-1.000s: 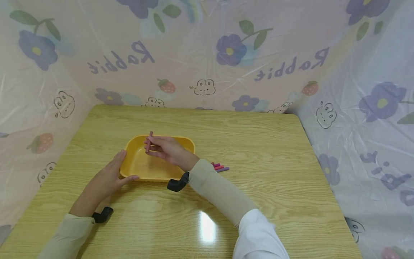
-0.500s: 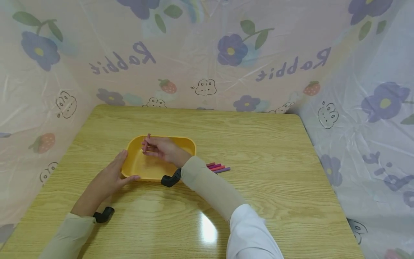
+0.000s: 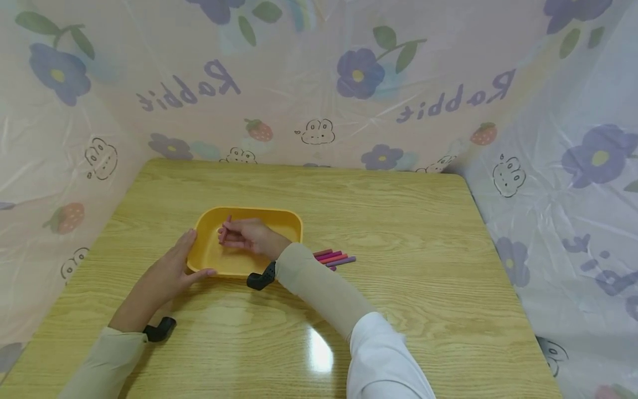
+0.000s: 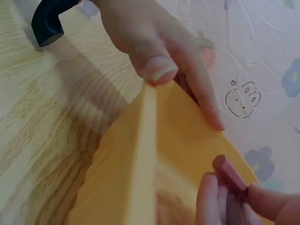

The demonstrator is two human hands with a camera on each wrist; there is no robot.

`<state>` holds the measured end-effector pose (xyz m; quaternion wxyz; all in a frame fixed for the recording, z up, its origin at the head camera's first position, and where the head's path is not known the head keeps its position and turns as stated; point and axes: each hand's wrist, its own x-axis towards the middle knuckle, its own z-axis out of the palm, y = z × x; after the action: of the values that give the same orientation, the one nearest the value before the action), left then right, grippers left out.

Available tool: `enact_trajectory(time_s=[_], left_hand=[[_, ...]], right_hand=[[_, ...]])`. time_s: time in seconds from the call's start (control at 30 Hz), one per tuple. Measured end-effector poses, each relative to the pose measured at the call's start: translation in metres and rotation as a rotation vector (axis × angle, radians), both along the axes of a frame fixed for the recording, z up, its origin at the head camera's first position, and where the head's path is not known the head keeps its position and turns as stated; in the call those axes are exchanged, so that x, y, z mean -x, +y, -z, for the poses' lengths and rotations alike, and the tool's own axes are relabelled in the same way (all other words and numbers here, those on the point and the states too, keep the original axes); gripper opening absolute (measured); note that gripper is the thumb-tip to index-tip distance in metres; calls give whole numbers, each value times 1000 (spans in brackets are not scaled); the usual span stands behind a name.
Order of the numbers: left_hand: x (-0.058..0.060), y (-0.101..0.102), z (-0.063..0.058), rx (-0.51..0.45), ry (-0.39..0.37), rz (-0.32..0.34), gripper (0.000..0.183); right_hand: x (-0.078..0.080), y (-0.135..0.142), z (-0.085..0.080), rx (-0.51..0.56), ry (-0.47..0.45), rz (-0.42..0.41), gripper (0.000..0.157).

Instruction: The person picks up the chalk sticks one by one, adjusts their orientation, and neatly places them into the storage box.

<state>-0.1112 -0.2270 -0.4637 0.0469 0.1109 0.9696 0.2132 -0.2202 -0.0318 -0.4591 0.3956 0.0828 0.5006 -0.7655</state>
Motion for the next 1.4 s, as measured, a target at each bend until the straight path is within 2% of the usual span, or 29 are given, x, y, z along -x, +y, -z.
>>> enact_trajectory(time_s=[0.17,0.33,0.5,0.77,1.4], left_hand=[[0,1,0,12,2,-4,112],[-1,1,0,11,-3,-11,113],[-3,1,-1,6,-1,-11,113],[-3,1,-2,14,9,-8,112],[-1,1,0,27,26,-9,112]], right_hand=[[-1,1,1,-33,16,-36,33],[-1,1,3,-61,11,-47,26],[-1,0,5,-88,-5,-62,28],[-2,0,10,-144,27,-107,25],[-2,-2,16,-238,92,-129,19]])
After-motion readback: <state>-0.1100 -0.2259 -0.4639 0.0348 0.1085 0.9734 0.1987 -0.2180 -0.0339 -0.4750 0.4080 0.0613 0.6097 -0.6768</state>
